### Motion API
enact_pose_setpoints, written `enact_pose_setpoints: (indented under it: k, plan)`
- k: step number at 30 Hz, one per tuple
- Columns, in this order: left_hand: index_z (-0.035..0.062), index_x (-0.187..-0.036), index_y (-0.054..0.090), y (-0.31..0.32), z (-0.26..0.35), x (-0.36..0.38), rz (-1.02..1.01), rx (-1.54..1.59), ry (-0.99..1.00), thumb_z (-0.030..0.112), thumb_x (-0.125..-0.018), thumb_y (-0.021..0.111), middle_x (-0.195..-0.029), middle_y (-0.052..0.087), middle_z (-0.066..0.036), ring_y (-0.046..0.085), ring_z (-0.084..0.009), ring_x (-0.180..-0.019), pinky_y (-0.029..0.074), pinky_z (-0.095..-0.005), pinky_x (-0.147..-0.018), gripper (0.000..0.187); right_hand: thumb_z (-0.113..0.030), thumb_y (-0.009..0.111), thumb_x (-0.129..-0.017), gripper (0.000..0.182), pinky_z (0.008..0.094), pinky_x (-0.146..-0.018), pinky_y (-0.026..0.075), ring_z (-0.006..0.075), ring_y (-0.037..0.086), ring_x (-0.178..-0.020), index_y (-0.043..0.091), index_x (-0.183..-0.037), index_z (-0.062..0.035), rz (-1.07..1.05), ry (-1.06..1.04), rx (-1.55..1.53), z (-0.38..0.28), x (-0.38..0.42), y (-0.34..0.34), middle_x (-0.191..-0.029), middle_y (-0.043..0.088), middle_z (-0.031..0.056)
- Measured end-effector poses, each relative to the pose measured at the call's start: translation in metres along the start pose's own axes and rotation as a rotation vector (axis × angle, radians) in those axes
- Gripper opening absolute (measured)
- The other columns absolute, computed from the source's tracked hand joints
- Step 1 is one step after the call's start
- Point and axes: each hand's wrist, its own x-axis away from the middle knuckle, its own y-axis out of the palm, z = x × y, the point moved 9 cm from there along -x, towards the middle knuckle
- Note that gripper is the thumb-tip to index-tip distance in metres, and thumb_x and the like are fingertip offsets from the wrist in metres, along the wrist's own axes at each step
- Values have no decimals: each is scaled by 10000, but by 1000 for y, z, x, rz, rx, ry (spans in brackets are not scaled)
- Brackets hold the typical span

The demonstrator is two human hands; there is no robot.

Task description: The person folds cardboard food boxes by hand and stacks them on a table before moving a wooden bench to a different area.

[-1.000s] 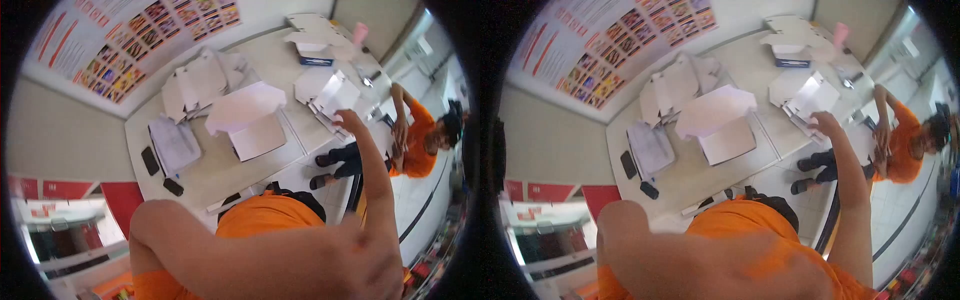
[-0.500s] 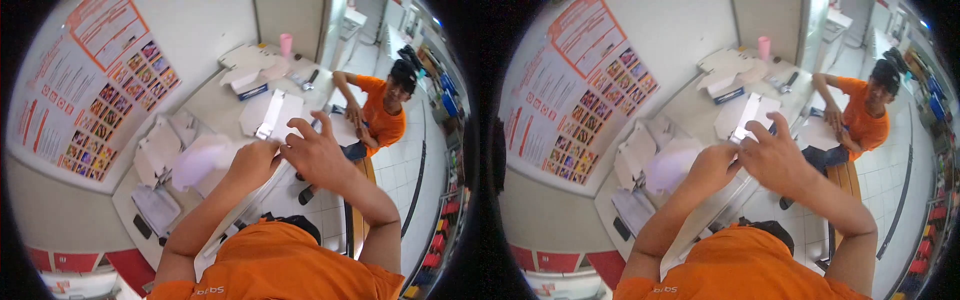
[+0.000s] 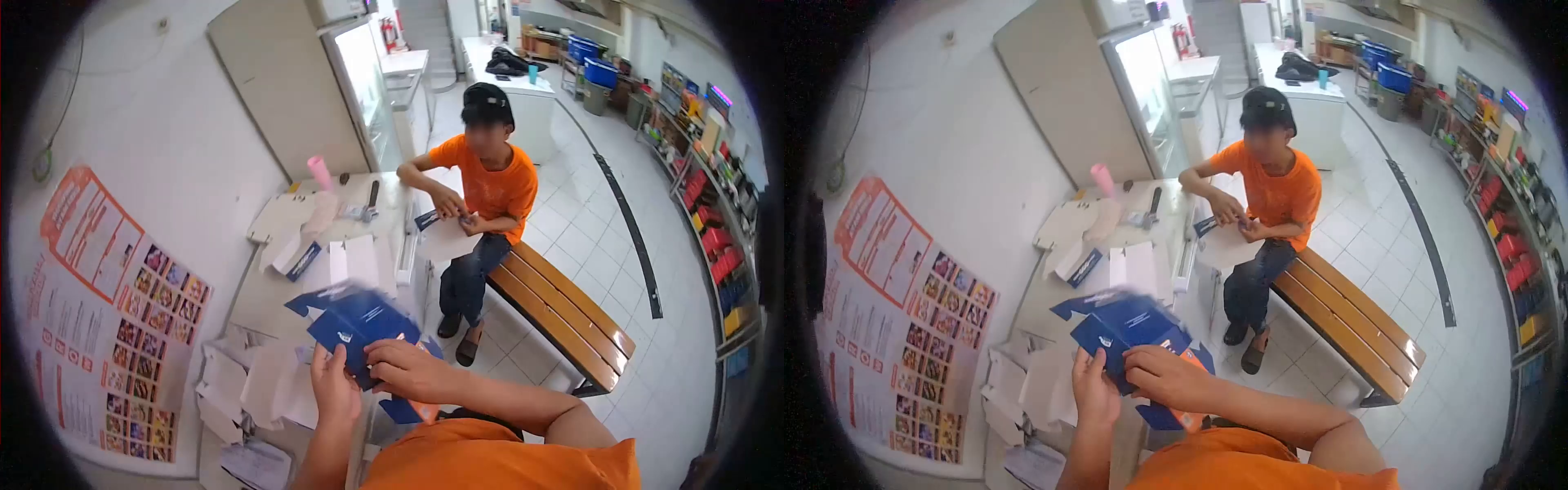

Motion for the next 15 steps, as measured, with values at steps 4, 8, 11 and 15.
enact_pose_setpoints:
  k: [4, 8, 11, 15]
  plan:
    - [85, -1190, 574, -36, -14, 3, 26, -46, -61, 161, -1065, 554, -1115, 661, -69, 719, -198, -880, 620, -355, -614, 148, -109, 800, -860, 307, 415, -1023, 493, 360, 586, -1241, 581, -1053, -16, -91, 12, -26, -14, 1, 1, -1192, 618, 158]
    - [79, -1200, 580, -64, -27, 16, 60, 170, -106, 280, -1053, 618, -1105, 673, -91, 714, -210, -907, 634, -350, -674, 252, -128, 702, -990, 159, 387, -1009, 494, 242, 674, -1130, 623, -1096, -41, 221, 682, -913, 12, 41, 22, -1194, 704, 123]
    - [62, -1193, 587, -63, -52, 27, 19, 283, -56, 243, -1035, 651, -1103, 676, -89, 705, -219, -963, 631, -360, -762, 248, -95, 699, -980, 104, 370, -981, 506, 271, 653, -1185, 650, -1055, -44, 284, 425, -648, -18, 32, 14, -1222, 695, 118]
    - [18, -1133, 609, -37, -58, 64, -180, 42, 26, 244, -1049, 642, -1048, 672, -53, 650, -148, -915, 549, -299, -742, 244, -119, 732, -935, 116, 501, -1085, 420, 333, 594, -1273, 696, -1035, -73, 221, 336, 62, -41, 31, 10, -1190, 707, 76]
